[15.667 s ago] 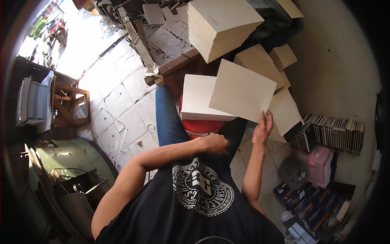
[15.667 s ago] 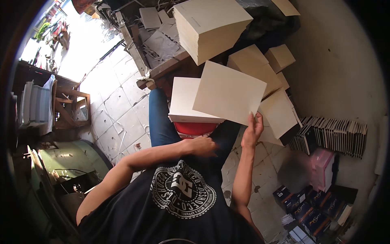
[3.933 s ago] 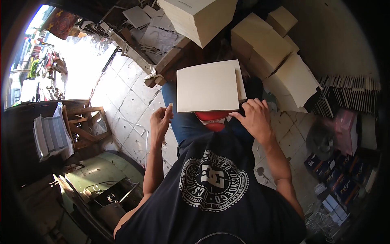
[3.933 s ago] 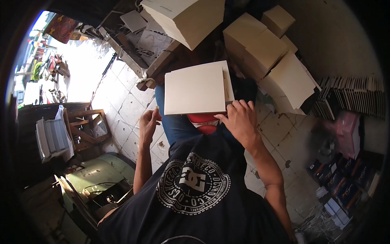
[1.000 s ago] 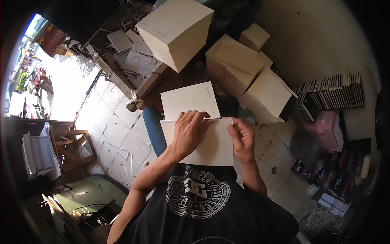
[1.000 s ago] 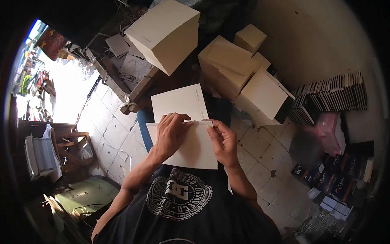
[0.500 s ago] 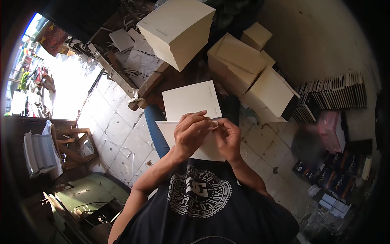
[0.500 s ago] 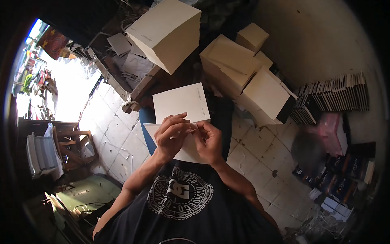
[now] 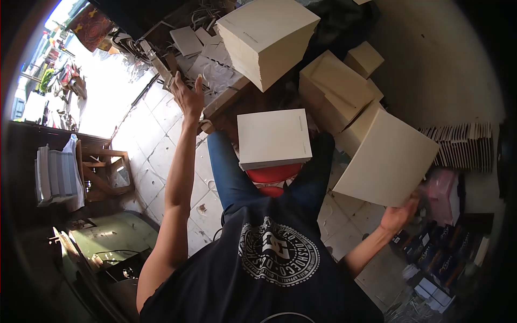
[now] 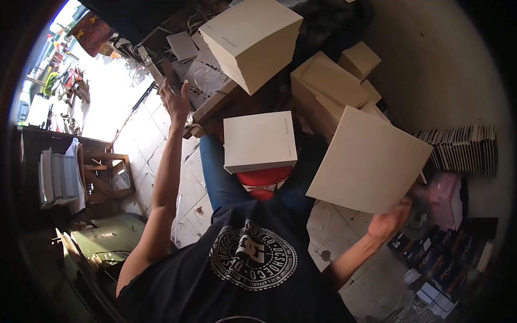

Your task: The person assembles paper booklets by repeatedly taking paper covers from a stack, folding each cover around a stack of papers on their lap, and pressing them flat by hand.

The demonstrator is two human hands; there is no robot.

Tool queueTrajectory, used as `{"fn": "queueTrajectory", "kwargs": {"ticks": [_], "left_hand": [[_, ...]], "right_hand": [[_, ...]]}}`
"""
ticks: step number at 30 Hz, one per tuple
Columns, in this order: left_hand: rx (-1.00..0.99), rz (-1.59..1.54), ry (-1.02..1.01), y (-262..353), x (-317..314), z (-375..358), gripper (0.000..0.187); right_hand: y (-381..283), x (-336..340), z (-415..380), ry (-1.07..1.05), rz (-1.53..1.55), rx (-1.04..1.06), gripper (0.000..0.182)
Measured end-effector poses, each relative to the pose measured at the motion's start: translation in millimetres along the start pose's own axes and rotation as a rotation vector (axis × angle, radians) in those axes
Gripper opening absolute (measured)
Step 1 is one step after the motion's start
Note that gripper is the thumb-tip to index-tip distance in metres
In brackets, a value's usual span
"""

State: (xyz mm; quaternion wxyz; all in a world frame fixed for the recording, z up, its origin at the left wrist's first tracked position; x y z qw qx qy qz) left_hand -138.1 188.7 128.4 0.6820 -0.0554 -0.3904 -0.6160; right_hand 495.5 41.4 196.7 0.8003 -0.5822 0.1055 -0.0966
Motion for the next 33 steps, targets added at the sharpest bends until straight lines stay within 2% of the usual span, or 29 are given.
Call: {"fn": "queueTrajectory", "kwargs": {"ticks": [1,2,4,6,8,10,12,13,16,20,26,33], "left_hand": [[0.062,-0.173,-0.062,9.8,5.2,-19.2,0.052],[0.130,-0.341,-0.121,19.4,13.0,-40.6,0.049],[0.337,-0.536,-0.324,42.9,38.3,-82.8,0.039],[0.395,-0.572,-0.340,44.9,54.4,-131.2,0.030],[0.532,-0.573,-0.440,57.1,88.4,-163.9,0.026],[0.504,-0.578,-0.408,60.0,107.4,-198.6,0.019],[0.274,-0.491,-0.323,76.2,127.9,-212.6,0.014],[0.161,-0.443,-0.280,83.1,135.0,-214.7,0.013],[0.218,-0.438,-0.306,84.3,136.1,-220.6,0.014],[0.255,-0.481,-0.379,77.7,134.0,-221.7,0.012],[0.180,-0.475,-0.443,77.5,138.1,-212.7,0.014],[0.268,-0.564,-0.618,60.3,127.4,-202.4,0.014]], "right_hand": [[3.0,-15.4,1.4,-0.001,-0.069,-0.053,0.027],[-3.8,-57.7,10.0,0.008,-0.019,-0.197,0.023],[58.6,-60.7,4.3,-0.176,0.179,-0.536,0.023],[80.3,-87.6,4.3,-0.252,0.403,-0.567,0.019],[76.0,-132.1,6.4,-0.180,0.387,-0.559,0.013],[86.7,-162.1,4.7,-0.111,0.357,-0.519,0.010],[106.9,-183.5,-1.3,-0.185,0.219,-0.517,0.010],[115.7,-194.6,-5.2,-0.217,0.147,-0.452,0.010],[128.1,-218.3,-17.7,-0.229,0.099,-0.414,0.010],[133.5,-224.2,-26.5,-0.257,-0.021,-0.376,0.012],[136.1,-230.4,-32.2,-0.257,-0.064,-0.332,0.015],[133.5,-232.2,-32.4,-0.298,-0.152,-0.264,0.017]]}}
Point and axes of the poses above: each hand's wrist, its own z-axis towards the middle knuckle, its own x-axis out of the back of the hand, y = z × x, the point moved 2 cm from there along z, towards the middle knuckle, and after that the axes turned 4 degrees about -x, right-handed, at the moved point
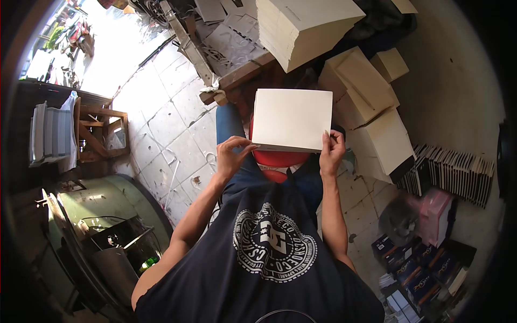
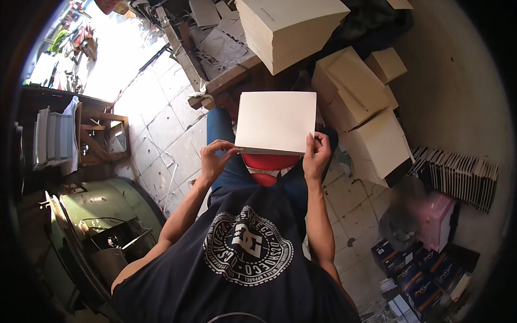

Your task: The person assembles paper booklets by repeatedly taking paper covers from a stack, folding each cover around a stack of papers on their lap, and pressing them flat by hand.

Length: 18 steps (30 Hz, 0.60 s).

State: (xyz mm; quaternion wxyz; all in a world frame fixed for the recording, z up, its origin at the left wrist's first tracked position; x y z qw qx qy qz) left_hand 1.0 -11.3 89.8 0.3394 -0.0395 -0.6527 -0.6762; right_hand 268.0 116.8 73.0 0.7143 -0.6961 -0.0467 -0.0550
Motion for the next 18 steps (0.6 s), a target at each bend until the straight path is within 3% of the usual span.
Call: {"fn": "queueTrajectory", "kwargs": {"ticks": [8,14,18], "left_hand": [[0.000,-0.024,-0.093,-6.4,3.1,11.8,0.016],[0.462,-0.177,-0.159,1.9,4.4,11.3,0.028],[0.438,-0.140,-0.080,2.2,-2.0,5.9,0.037]], "right_hand": [[-0.1,0.0,1.0,-0.013,-0.053,0.011,0.018],[2.5,1.0,2.5,-0.027,-0.090,0.026,0.019],[-0.1,1.6,2.9,-0.036,-0.122,0.027,0.019]]}}
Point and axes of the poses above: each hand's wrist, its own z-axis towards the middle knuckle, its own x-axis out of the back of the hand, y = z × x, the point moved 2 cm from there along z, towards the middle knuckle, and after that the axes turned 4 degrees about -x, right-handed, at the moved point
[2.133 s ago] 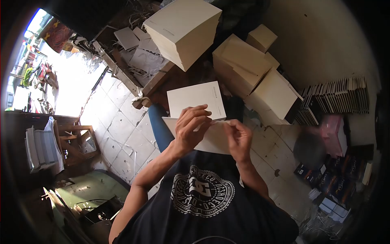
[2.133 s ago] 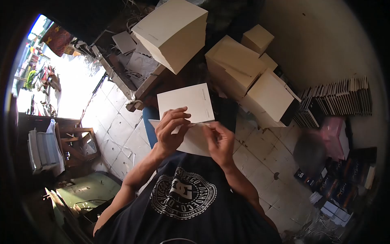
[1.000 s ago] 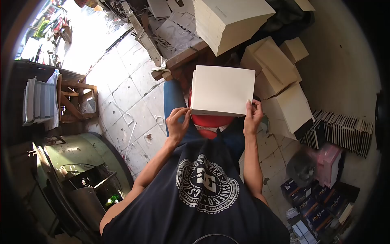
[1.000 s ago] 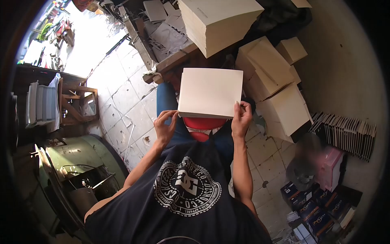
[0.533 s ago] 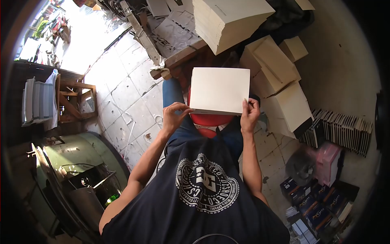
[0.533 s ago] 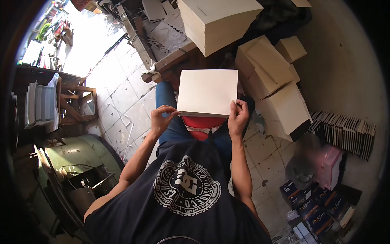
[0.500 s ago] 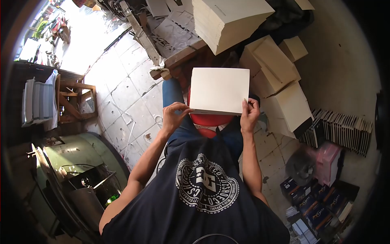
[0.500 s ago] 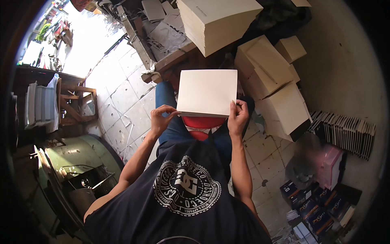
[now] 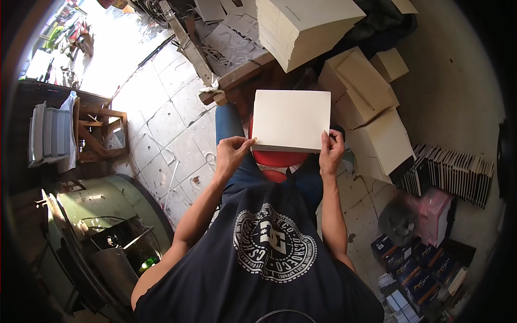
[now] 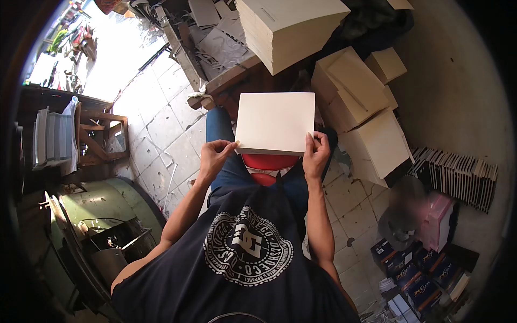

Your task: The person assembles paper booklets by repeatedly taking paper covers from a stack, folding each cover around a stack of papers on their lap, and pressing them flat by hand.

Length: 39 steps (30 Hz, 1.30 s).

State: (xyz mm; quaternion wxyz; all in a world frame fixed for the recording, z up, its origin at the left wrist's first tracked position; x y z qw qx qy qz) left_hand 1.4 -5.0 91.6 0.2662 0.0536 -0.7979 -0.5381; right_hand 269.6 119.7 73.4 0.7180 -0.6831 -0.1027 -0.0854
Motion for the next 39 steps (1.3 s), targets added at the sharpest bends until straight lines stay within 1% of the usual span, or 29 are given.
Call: {"fn": "queueTrajectory", "kwargs": {"ticks": [2,5,8,11,12,15,18,21,24,27,29,33,39], "left_hand": [[-0.017,0.036,0.018,2.6,-0.6,-0.7,0.036],[0.012,0.032,0.022,9.9,0.1,-3.0,0.034],[-0.006,0.110,0.015,19.6,-0.2,-4.3,0.031],[0.046,-0.042,-0.026,0.0,-2.8,3.6,0.031],[0.099,-0.147,-0.046,-1.9,-3.0,4.6,0.030],[0.169,-0.244,-0.086,-12.1,-2.9,9.0,0.030],[0.189,-0.300,-0.098,-16.5,-4.1,10.1,0.030],[0.149,-0.300,-0.074,-15.4,-5.8,8.4,0.030],[0.040,-0.141,-0.026,-9.9,-5.4,3.5,0.030],[-0.057,-0.109,0.010,-11.8,-8.0,-0.3,0.029],[0.027,-0.216,-0.039,-21.9,-8.8,4.7,0.027],[0.153,-0.373,-0.097,-21.5,-8.6,7.9,0.026],[0.176,-0.371,-0.084,-19.4,-8.8,8.7,0.025]], "right_hand": [[-4.2,-0.7,0.8,0.011,-0.005,0.009,0.019],[-4.8,-0.3,0.9,0.006,-0.011,0.004,0.018],[3.0,-2.5,2.0,0.007,0.023,-0.004,0.019],[4.0,2.0,3.9,-0.008,0.013,-0.072,0.020],[2.5,3.3,4.0,-0.019,0.001,-0.104,0.021],[0.3,5.3,5.0,-0.019,0.006,-0.113,0.023],[3.6,12.0,10.3,-0.014,-0.154,-0.110,0.026],[3.9,11.5,13.9,0.056,-0.255,0.055,0.026],[3.2,11.4,14.5,0.049,-0.262,0.057,0.028],[6.8,12.3,15.8,0.034,-0.250,0.060,0.029],[10.1,12.6,15.8,0.023,-0.251,0.074,0.030],[10.3,15.2,14.2,0.030,-0.256,0.105,0.031],[10.0,15.7,13.1,0.021,-0.234,0.094,0.031]]}}
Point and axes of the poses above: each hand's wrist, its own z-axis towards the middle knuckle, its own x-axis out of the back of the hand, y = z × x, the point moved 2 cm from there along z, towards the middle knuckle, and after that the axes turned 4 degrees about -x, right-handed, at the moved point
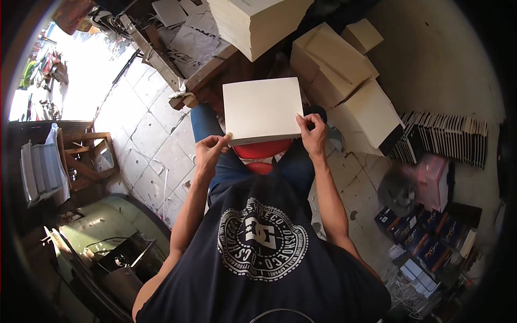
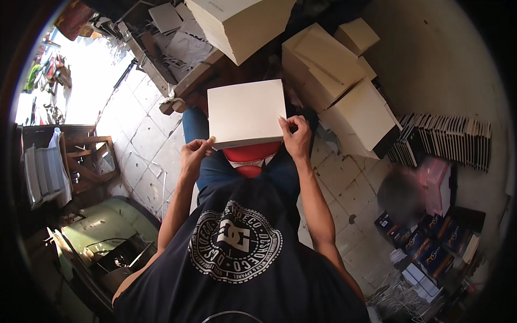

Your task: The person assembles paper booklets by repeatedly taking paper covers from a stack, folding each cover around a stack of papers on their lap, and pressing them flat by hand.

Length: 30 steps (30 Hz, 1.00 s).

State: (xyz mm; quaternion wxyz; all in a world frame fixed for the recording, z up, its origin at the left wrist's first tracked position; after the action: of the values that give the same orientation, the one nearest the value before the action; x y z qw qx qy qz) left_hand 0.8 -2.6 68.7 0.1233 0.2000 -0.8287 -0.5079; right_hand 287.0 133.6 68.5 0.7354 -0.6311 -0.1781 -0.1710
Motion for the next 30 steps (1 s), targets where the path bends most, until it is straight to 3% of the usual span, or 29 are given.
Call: {"fn": "queueTrajectory", "kwargs": {"ticks": [10,13,16,18,22,25,28,30], "left_hand": [[0.007,-0.014,0.013,-0.4,-0.6,-0.7,0.026],[0.008,-0.018,0.013,3.2,-2.0,-2.7,0.027],[-0.001,-0.003,0.019,1.7,-1.2,-2.0,0.027],[-0.003,-0.003,0.027,5.7,-2.0,-3.2,0.026],[-0.004,-0.024,0.016,3.4,-5.2,-3.0,0.026],[0.000,-0.013,0.034,3.5,-5.3,-3.3,0.025],[0.014,0.001,0.034,8.4,-5.8,-6.0,0.025],[-0.005,-0.009,0.030,9.3,-8.6,-8.7,0.024]], "right_hand": [[3.2,-1.6,-1.5,0.008,0.014,0.015,0.034],[4.4,0.7,-2.8,-0.057,-0.034,-0.034,0.024],[-41.0,5.6,-9.4,0.138,-0.293,0.209,0.038],[-86.5,-12.6,-29.9,-0.155,-0.412,0.231,0.065],[-103.2,-77.4,-81.1,-0.515,-0.477,0.412,0.077],[-79.9,-67.3,-86.8,-0.495,-0.580,0.395,0.080],[-35.5,-13.2,-75.7,-0.313,-0.707,0.303,0.081],[-24.1,10.7,-69.0,-0.249,-0.740,0.370,0.078]]}}
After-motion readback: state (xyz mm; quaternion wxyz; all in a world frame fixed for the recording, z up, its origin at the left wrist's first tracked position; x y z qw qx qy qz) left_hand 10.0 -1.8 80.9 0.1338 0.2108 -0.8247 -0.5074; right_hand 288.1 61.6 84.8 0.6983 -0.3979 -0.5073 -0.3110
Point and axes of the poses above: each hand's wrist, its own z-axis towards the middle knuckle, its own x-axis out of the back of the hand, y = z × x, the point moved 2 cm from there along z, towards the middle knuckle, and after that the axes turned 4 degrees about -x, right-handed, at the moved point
